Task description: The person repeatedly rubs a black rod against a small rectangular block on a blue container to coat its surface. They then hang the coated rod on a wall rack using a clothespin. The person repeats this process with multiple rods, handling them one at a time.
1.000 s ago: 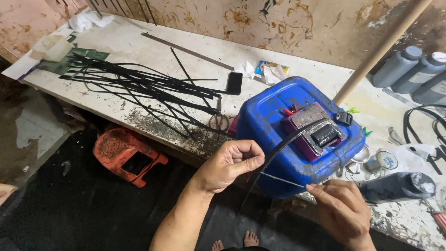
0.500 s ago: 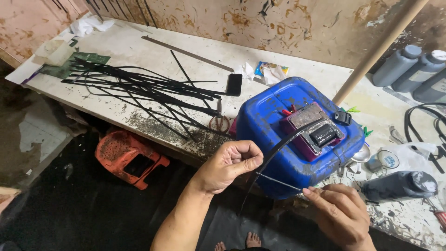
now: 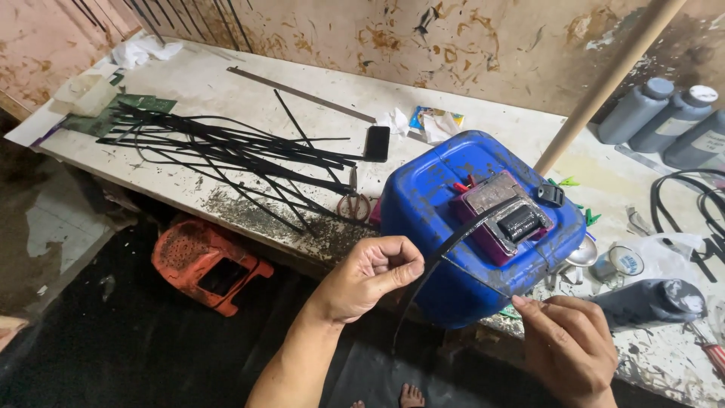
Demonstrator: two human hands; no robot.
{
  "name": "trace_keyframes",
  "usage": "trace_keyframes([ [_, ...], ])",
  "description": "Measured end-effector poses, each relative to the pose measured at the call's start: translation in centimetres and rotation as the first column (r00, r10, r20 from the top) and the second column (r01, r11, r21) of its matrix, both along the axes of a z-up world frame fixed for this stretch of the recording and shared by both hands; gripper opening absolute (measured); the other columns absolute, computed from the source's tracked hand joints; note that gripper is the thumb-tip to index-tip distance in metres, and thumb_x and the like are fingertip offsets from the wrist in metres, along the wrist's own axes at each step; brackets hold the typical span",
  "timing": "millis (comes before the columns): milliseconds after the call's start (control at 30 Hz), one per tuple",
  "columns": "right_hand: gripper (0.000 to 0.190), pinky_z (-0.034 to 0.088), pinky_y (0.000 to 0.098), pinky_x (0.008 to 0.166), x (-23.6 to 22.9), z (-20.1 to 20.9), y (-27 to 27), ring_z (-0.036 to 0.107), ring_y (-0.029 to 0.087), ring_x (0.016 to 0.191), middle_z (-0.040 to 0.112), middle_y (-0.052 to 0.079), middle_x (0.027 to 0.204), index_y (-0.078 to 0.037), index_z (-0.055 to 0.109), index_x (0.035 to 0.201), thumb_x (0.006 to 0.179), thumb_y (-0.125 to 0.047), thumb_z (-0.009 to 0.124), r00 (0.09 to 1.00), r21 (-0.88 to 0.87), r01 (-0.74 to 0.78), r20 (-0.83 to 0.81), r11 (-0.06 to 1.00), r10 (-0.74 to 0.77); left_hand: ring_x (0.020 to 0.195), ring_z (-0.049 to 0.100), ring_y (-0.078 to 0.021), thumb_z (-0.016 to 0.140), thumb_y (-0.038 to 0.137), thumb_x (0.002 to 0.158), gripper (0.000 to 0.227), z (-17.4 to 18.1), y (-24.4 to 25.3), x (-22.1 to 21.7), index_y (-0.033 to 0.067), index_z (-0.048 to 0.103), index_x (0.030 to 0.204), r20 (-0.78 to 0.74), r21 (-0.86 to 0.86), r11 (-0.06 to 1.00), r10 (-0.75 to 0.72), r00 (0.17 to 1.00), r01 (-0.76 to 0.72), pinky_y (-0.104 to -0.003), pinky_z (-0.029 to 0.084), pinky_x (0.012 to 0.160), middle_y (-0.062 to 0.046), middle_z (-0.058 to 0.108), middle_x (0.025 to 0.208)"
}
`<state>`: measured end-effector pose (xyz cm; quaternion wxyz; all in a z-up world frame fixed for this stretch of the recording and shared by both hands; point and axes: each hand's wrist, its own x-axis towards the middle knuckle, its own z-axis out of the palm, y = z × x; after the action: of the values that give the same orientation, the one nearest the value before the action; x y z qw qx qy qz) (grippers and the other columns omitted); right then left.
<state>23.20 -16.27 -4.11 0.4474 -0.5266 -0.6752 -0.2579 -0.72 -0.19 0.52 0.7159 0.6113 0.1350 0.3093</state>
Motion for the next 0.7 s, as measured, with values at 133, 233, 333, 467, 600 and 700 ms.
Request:
trace_keyframes([
  [133, 0.018, 0.053, 0.0332, 0.072, -0.6, 0.4, 0.3, 0.059, 0.022, 0.071, 0.064, 0.005, 0.076, -0.003, 0.076, 0.104, 0.088, 0.005, 0.080, 0.998, 0.033, -0.053, 0.042, 0.998, 0.052, 0.064, 0.035, 0.0007, 0.065, 0.009, 0.102, 0.011, 0.1, 0.0, -0.1, 0.0091, 0.066, 0.092, -0.005, 0.006, 1.000, -0.008, 1.000, 0.008, -0.016, 0.025, 0.058, 0.009, 0.049, 0.075],
  [233, 0.020, 0.052, 0.0324, 0.071, -0.6, 0.4, 0.2, 0.059, 0.022, 0.071, 0.063, 0.006, 0.075, -0.004, 0.077, 0.102, 0.087, 0.007, 0.083, 0.999, 0.034, -0.034, 0.035, 0.999, 0.033, 0.062, 0.034, 0.0004, 0.065, 0.010, 0.102, 0.011, 0.1, -0.1, -0.1, 0.0096, 0.065, 0.091, -0.002, 0.008, 1.000, -0.007, 1.000, 0.007, -0.016, 0.024, 0.056, 0.009, 0.048, 0.075],
  [333, 0.021, 0.052, 0.0352, 0.073, -0.5, 0.4, 0.2, 0.059, 0.024, 0.072, 0.064, 0.009, 0.077, 0.000, 0.076, 0.106, 0.090, 0.011, 0.080, 1.000, 0.024, -0.009, 0.012, 1.000, 0.009, 0.063, 0.035, 0.0006, 0.065, 0.010, 0.102, 0.011, 0.2, -0.2, -0.2, 0.0096, 0.066, 0.091, -0.019, 0.015, 1.000, 0.004, 1.000, -0.004, -0.016, 0.025, 0.057, 0.009, 0.049, 0.075],
  [467, 0.017, 0.052, 0.0336, 0.069, -0.6, 0.7, 0.3, 0.059, 0.023, 0.070, 0.064, 0.007, 0.076, -0.001, 0.076, 0.104, 0.089, 0.007, 0.078, 0.997, 0.044, -0.050, 0.053, 0.998, 0.047, 0.061, 0.034, -0.0001, 0.065, 0.012, 0.103, 0.012, 0.2, -0.2, -0.3, 0.0103, 0.065, 0.091, -0.040, 0.044, 0.999, 0.009, 0.999, -0.007, -0.017, 0.024, 0.055, 0.010, 0.046, 0.072],
  [600, 0.016, 0.050, 0.0329, 0.069, -1.1, 1.4, 0.3, 0.059, 0.023, 0.069, 0.062, 0.008, 0.074, 0.001, 0.077, 0.102, 0.090, 0.012, 0.077, 0.999, 0.044, -0.023, 0.032, 0.999, 0.022, 0.060, 0.031, -0.0002, 0.064, 0.012, 0.103, 0.012, 0.4, -0.3, -0.4, 0.0106, 0.064, 0.091, -0.047, 0.054, 0.999, 0.008, 0.999, -0.005, -0.018, 0.022, 0.054, 0.010, 0.043, 0.071],
  [700, 0.020, 0.055, 0.0337, 0.073, -0.6, 0.7, -0.2, 0.060, 0.021, 0.072, 0.067, 0.006, 0.079, -0.002, 0.076, 0.107, 0.087, -0.002, 0.080, 0.992, -0.028, -0.070, 0.106, 0.997, 0.072, 0.059, 0.032, 0.0003, 0.064, 0.012, 0.103, 0.012, 0.5, -0.4, -0.4, 0.0108, 0.064, 0.091, -0.058, 0.061, 0.998, 0.018, 0.998, -0.014, -0.018, 0.022, 0.053, 0.010, 0.042, 0.070],
])
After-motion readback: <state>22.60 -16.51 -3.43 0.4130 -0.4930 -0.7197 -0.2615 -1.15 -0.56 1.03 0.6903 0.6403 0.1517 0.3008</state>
